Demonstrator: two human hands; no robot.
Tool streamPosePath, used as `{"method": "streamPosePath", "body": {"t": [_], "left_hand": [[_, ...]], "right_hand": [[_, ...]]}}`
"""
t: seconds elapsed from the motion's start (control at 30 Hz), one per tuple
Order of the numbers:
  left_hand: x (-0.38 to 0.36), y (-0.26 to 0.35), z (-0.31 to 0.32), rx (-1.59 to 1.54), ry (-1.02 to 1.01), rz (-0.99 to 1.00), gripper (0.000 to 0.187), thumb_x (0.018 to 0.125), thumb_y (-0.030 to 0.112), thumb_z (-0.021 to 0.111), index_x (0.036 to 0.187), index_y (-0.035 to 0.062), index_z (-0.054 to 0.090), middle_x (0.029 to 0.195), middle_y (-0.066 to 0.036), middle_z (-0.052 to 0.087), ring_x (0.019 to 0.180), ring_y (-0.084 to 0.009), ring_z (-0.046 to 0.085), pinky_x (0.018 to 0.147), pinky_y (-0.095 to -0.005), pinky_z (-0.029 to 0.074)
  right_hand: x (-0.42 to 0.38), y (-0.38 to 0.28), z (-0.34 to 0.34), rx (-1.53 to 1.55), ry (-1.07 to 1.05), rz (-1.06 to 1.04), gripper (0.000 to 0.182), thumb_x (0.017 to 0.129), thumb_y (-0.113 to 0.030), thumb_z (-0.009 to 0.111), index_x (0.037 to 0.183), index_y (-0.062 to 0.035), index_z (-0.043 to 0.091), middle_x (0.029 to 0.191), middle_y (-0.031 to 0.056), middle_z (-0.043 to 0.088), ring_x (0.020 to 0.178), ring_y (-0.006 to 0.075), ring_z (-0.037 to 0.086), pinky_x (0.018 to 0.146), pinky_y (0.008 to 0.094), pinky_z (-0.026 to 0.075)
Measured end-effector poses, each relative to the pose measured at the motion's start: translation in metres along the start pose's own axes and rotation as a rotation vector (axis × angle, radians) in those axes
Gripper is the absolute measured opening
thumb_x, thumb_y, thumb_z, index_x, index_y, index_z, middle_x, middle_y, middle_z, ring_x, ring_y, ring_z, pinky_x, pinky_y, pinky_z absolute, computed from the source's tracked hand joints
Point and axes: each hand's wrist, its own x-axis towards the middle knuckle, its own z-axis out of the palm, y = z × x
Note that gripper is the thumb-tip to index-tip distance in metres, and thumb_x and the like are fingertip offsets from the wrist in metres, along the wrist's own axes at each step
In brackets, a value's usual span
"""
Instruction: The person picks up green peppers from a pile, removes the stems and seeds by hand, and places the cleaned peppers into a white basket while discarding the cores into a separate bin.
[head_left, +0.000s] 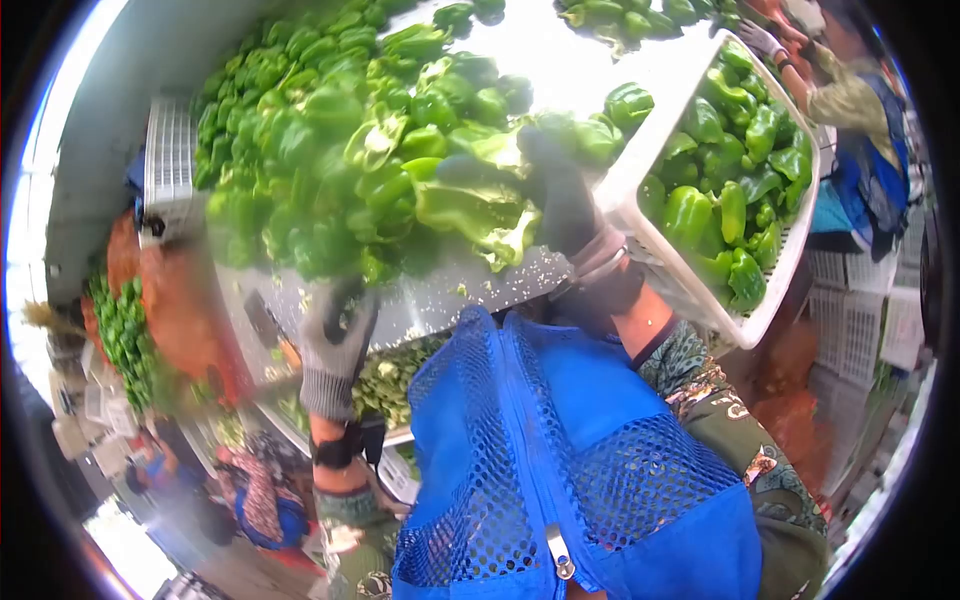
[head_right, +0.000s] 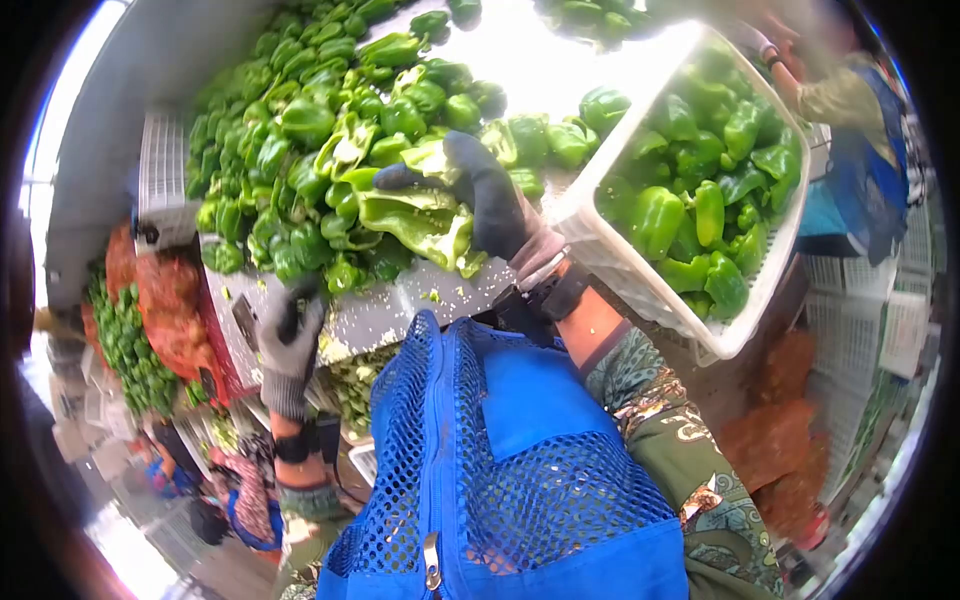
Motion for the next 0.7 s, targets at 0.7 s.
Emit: {"method": "streamPosePath", "body": {"t": [0.7], "left_hand": [[0.074,0.108,0.054,0.386,0.048,0.476,0.041,0.075,0.019,0.073,0.114,0.0120,0.060,0.100,-0.011,0.058,0.084,-0.0261,0.063,0.066,-0.0347,0.053]], "right_hand": [[0.006,0.012,-0.020,-0.477,-0.045,-0.327,0.040,0.097,-0.027,0.035,0.118,0.0038,0.051,0.115,0.0160,0.058,0.107,0.0248,0.057,0.095,0.0356,0.045]]}}
